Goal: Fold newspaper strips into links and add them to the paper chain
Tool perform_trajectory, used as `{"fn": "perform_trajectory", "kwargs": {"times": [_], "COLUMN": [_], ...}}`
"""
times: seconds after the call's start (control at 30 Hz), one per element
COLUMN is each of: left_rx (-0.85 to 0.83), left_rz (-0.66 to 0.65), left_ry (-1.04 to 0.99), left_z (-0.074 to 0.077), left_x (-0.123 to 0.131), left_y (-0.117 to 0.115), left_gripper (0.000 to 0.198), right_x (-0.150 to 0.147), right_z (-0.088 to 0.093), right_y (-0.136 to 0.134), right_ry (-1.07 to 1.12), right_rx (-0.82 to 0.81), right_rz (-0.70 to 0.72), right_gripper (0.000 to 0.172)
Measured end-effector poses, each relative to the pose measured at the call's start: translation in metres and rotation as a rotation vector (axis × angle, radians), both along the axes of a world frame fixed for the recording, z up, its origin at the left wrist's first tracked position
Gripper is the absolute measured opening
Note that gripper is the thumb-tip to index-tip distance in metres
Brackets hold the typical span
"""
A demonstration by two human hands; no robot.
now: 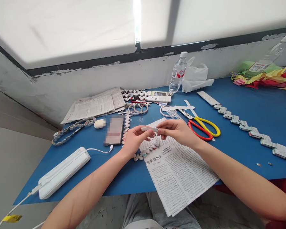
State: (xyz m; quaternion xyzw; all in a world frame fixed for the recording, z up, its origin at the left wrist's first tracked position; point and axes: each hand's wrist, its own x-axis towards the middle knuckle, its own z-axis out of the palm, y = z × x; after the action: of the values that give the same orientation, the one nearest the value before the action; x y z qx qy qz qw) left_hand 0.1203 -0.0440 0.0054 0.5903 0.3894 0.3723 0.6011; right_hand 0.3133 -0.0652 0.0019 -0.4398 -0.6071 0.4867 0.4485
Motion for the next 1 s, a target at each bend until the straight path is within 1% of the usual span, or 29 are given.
{"fn": "perform_trajectory", "kwargs": {"times": [0.1,0.17,0.27,0.33,0.4,0.47,0.53,0.57,0.63,0.73,0.83,1.0], "left_rx": [-0.056,-0.139,-0.299,-0.392,-0.439,-0.437,-0.406,-0.378,-0.309,-0.206,-0.164,-0.157], "left_rz": [-0.015,-0.023,-0.046,-0.066,-0.075,-0.067,-0.058,-0.047,-0.007,0.036,0.012,-0.010], "left_ry": [0.006,-0.035,-0.128,-0.151,-0.142,-0.104,-0.059,-0.043,-0.031,-0.020,-0.004,0.011], "left_z": [0.000,0.000,0.003,0.005,0.005,0.005,0.003,0.003,0.002,0.002,0.002,-0.001], "left_x": [0.000,-0.001,-0.006,-0.009,-0.010,-0.011,-0.010,-0.010,-0.009,-0.007,-0.006,-0.006], "left_y": [0.000,0.002,0.006,0.009,0.010,0.010,0.009,0.008,0.007,0.004,0.002,0.003], "left_gripper": [0.028,0.029,0.028,0.027,0.027,0.027,0.029,0.030,0.031,0.031,0.031,0.031], "right_x": [-0.010,-0.009,0.002,0.009,0.012,0.011,0.006,0.003,-0.004,-0.010,-0.013,-0.015], "right_z": [-0.003,-0.002,0.001,0.003,0.005,0.005,0.005,0.004,0.003,0.000,-0.003,-0.004], "right_y": [-0.006,-0.010,-0.011,-0.009,-0.007,-0.005,-0.005,-0.005,-0.006,-0.007,-0.008,-0.008], "right_ry": [0.035,0.015,-0.037,-0.112,-0.217,-0.297,-0.333,-0.336,-0.318,-0.260,-0.231,-0.250], "right_rx": [0.004,0.089,0.259,0.323,0.376,0.422,0.442,0.437,0.404,0.312,0.257,0.243], "right_rz": [0.011,0.044,0.121,0.174,0.207,0.235,0.226,0.200,0.098,-0.044,-0.081,-0.103], "right_gripper": [0.027,0.027,0.024,0.023,0.021,0.019,0.020,0.021,0.022,0.018,0.017,0.015]}}
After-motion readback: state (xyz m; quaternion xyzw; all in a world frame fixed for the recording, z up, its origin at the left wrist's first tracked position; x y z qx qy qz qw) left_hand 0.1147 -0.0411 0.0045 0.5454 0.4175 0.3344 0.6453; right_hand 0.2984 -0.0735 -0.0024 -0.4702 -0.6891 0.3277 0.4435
